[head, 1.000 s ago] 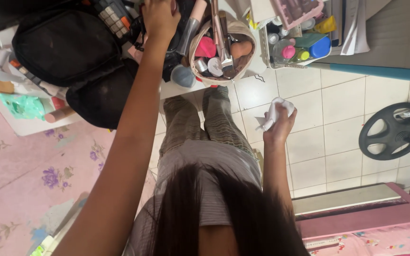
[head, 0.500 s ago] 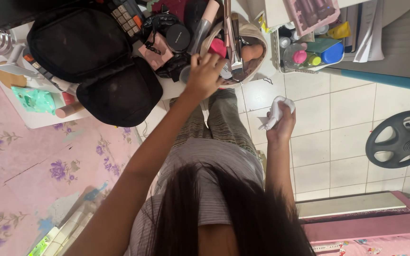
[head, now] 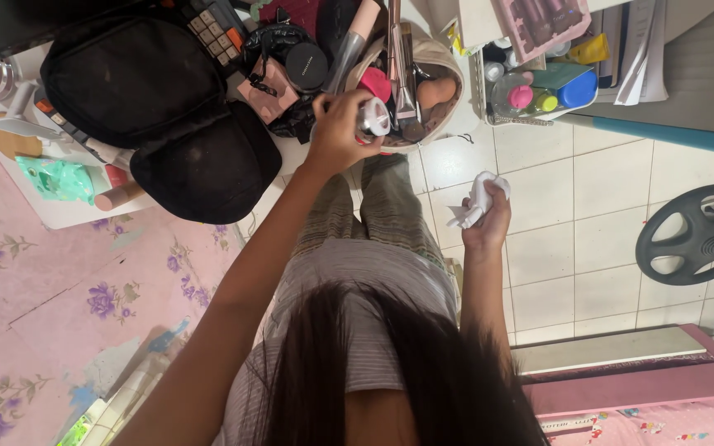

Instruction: The recorder is cleaning various makeup items, including a brush, a spray bottle, and a compact, using a cleaning wipe.

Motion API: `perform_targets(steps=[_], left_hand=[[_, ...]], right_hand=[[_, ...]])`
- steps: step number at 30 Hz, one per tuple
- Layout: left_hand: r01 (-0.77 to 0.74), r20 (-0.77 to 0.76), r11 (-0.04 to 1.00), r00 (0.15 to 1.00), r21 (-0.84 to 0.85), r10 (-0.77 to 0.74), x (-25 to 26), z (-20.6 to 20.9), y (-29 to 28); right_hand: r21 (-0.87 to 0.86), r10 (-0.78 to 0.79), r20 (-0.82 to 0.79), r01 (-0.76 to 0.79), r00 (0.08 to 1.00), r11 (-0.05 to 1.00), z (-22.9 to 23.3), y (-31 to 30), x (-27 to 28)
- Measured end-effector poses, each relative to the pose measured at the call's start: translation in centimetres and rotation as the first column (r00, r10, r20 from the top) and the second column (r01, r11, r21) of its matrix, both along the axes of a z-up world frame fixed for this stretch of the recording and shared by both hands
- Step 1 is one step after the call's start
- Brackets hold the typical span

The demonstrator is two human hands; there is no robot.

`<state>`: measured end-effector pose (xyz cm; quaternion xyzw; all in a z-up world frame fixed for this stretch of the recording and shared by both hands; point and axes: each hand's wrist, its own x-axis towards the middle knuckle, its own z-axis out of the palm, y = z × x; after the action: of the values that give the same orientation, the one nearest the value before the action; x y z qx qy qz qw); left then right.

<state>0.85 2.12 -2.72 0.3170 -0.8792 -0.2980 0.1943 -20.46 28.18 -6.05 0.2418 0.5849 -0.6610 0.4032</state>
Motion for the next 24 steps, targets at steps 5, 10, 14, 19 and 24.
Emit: perform_targets(steps=[5, 10, 14, 19, 24], left_hand=[[0.036, -0.303, 0.885, 0.945, 0.464, 0.121, 0.6, 0.4, 0.8], [0.329, -0.584, 0.612, 0.764, 0.719, 0.275, -0.6, 5.9, 2.4], [0.628, -0.558, 0.131, 0.552, 0.767, 0.62, -1.3, 12.4, 3.2], [0.649, -0.534, 0.055, 0.571, 0.759, 0.624, -1.1, 14.7, 3.9], [0.642, -0.634, 0.213, 0.547, 0.737, 0.546, -0.3, 18.1, 4.4]], right_hand=[[0.038, 0.125, -0.198, -0.12, 0.972, 0.992, 3.2, -2.1, 1.0], [-0.12, 0.191, -0.288, -0.234, 0.938, 0.965, 7.9, -5.1, 2.1], [-0.234, 0.138, -0.304, -0.214, 0.943, 0.948, 13.8, -8.2, 3.7], [-0.074, 0.149, -0.819, -0.361, 0.553, 0.93, 16.6, -6.9, 6.3], [0.221, 0.126, -0.967, -0.484, -0.222, 0.846, 24.1, -8.1, 8.3]])
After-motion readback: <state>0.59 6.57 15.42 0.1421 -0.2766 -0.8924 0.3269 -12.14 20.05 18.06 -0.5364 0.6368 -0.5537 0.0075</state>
